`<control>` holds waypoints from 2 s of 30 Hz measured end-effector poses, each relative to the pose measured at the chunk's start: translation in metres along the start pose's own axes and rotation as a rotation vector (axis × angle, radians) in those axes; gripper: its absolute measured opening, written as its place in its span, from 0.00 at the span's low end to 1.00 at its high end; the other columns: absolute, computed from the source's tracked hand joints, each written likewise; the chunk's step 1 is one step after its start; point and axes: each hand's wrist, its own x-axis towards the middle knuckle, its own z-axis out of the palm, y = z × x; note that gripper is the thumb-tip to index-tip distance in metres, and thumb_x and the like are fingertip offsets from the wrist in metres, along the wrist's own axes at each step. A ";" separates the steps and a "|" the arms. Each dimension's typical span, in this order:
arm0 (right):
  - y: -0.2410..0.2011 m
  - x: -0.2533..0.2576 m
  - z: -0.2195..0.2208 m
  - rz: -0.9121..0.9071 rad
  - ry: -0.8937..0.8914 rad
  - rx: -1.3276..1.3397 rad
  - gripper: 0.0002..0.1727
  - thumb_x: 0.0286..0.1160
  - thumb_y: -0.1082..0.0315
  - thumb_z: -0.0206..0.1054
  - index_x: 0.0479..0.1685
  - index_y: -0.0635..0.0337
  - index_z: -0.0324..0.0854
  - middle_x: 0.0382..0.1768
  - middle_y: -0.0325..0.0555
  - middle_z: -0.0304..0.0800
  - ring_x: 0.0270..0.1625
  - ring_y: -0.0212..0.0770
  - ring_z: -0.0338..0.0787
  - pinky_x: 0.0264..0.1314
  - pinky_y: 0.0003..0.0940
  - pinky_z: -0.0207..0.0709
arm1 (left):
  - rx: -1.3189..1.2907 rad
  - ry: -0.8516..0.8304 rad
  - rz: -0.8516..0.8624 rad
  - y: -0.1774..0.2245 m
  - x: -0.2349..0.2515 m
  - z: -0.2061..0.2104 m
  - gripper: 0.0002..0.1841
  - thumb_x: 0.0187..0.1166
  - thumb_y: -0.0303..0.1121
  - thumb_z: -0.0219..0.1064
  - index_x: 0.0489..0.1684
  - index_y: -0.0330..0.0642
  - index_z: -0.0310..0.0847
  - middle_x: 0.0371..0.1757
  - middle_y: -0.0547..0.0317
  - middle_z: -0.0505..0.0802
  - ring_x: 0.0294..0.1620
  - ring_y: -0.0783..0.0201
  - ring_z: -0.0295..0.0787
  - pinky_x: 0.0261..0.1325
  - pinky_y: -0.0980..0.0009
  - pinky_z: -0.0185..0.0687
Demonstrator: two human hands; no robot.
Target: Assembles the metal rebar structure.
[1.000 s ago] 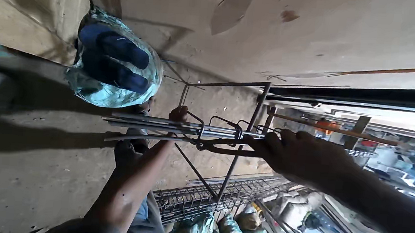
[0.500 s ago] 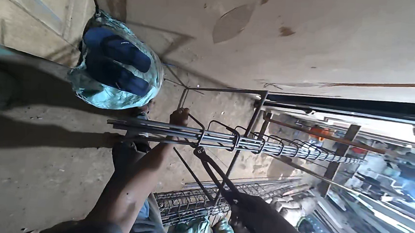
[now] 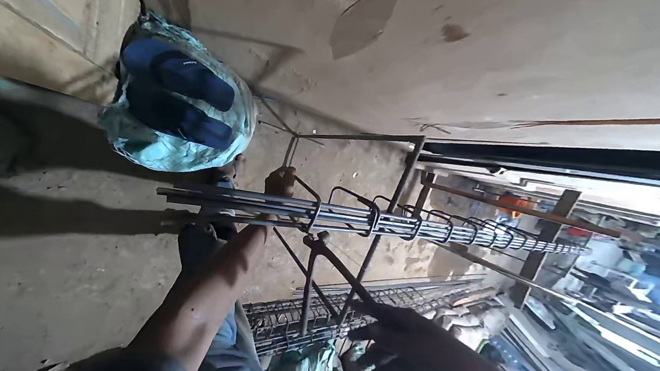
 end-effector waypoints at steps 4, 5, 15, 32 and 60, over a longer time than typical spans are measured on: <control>0.019 0.007 0.006 -0.028 0.034 -0.136 0.19 0.86 0.58 0.60 0.73 0.46 0.79 0.22 0.34 0.74 0.16 0.29 0.71 0.15 0.25 0.67 | 0.007 -0.017 0.053 0.002 -0.017 -0.008 0.23 0.93 0.46 0.50 0.45 0.35 0.84 0.32 0.45 0.86 0.34 0.50 0.82 0.42 0.48 0.77; 0.023 0.005 0.008 -0.034 0.041 -0.134 0.19 0.86 0.59 0.60 0.72 0.47 0.80 0.21 0.34 0.72 0.14 0.29 0.69 0.14 0.25 0.67 | -0.017 0.014 0.068 0.000 -0.019 -0.008 0.24 0.95 0.47 0.48 0.51 0.35 0.85 0.36 0.46 0.87 0.37 0.52 0.82 0.44 0.51 0.77; 0.029 -0.017 0.020 -0.143 -0.068 0.078 0.22 0.86 0.58 0.56 0.77 0.45 0.70 0.25 0.32 0.74 0.16 0.27 0.70 0.15 0.22 0.67 | -0.607 -0.418 -0.148 -0.012 -0.215 -0.045 0.36 0.95 0.50 0.25 0.71 0.28 0.72 0.53 0.50 0.93 0.53 0.62 0.92 0.61 0.63 0.87; -0.017 -0.022 0.047 -0.263 0.576 -0.870 0.21 0.91 0.58 0.54 0.76 0.44 0.80 0.35 0.44 0.91 0.32 0.42 0.89 0.37 0.46 0.83 | -1.078 -0.283 -0.534 0.083 -0.272 -0.021 0.17 0.96 0.31 0.45 0.77 0.35 0.60 0.49 0.46 0.90 0.45 0.55 0.95 0.47 0.59 0.94; -0.021 -0.018 0.044 -0.464 1.197 -2.110 0.24 0.75 0.70 0.65 0.72 0.64 0.81 0.40 0.62 0.90 0.33 0.62 0.91 0.26 0.50 0.79 | 0.133 -0.263 0.206 0.016 -0.001 -0.020 0.33 0.94 0.55 0.42 0.51 0.35 0.87 0.40 0.37 0.91 0.42 0.40 0.88 0.49 0.39 0.80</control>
